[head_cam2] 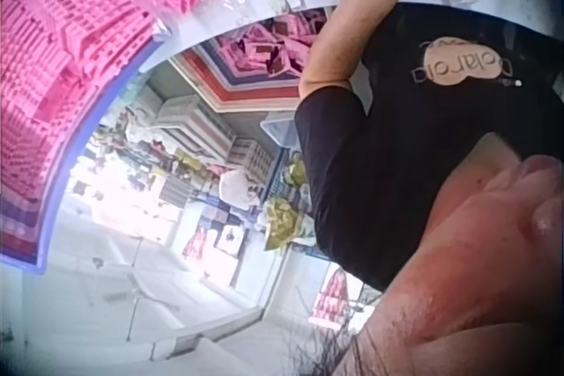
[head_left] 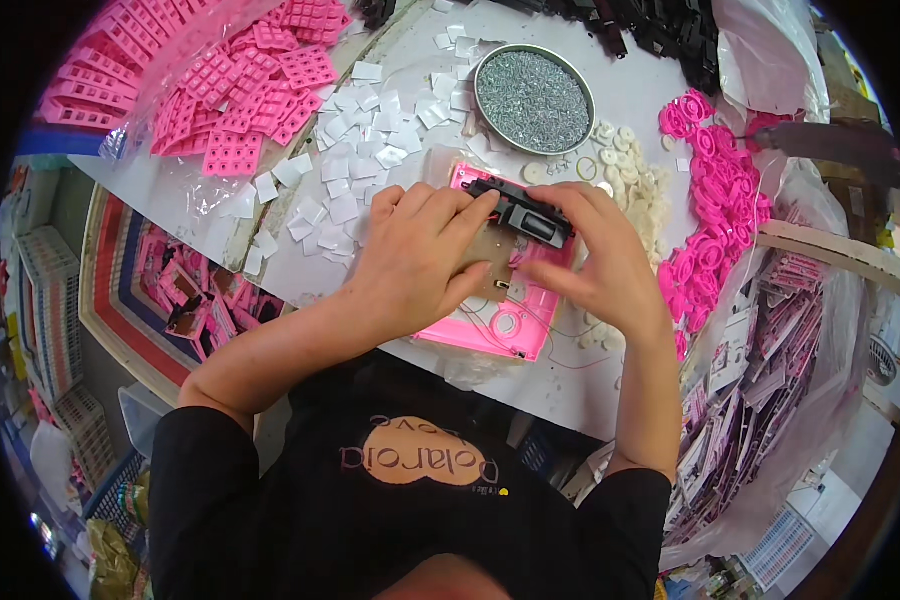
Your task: Assembling a pink toy piggy bank by installing electronic components, a speaker, and the front panel.
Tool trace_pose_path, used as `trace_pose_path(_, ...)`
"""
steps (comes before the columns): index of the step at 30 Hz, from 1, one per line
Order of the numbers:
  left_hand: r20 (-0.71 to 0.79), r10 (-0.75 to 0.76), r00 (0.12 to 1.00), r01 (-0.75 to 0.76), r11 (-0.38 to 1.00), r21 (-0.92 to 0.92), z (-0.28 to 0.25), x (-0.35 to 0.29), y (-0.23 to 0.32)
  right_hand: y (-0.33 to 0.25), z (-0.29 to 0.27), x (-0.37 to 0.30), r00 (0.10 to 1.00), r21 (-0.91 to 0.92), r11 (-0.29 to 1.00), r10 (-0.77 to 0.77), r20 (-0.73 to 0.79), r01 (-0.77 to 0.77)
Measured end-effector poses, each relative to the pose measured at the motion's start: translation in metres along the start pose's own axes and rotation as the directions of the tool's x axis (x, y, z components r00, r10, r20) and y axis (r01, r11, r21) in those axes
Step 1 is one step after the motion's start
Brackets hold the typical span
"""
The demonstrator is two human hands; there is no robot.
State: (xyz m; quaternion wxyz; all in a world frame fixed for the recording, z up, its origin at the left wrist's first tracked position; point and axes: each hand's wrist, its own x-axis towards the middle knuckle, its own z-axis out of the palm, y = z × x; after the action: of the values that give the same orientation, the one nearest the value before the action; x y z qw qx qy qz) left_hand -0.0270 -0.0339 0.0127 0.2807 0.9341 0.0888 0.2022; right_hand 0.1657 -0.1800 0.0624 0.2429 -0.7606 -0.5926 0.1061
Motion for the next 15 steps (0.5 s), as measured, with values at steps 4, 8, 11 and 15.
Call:
trace_pose_path(4, 0.053, -0.015, 0.998, 0.009, 0.994, 0.107, -0.003, 0.002, 0.005, 0.002, 0.027, -0.014, 0.969, -0.339, 0.932, -0.192, -0.153, 0.131)
trace_pose_path(8, 0.148, 0.002, 0.989, -0.027, 0.985, 0.169, -0.010, 0.007, 0.005, -0.002, 0.030, -0.017, 0.993, -0.276, 0.961, -0.060, -0.105, 0.029)
trace_pose_path(11, 0.361, -0.045, 0.931, 0.073, 0.995, -0.064, -0.016, 0.043, -0.018, 0.007, 0.013, -0.007, 1.000, -0.023, 1.000, 0.015, 0.011, -0.015)
trace_pose_path(15, 0.007, 0.014, 1.000, -0.015, 0.996, 0.092, 0.004, 0.129, -0.063, 0.024, 0.005, -0.003, 0.999, 0.184, 0.983, 0.034, -0.031, -0.028)
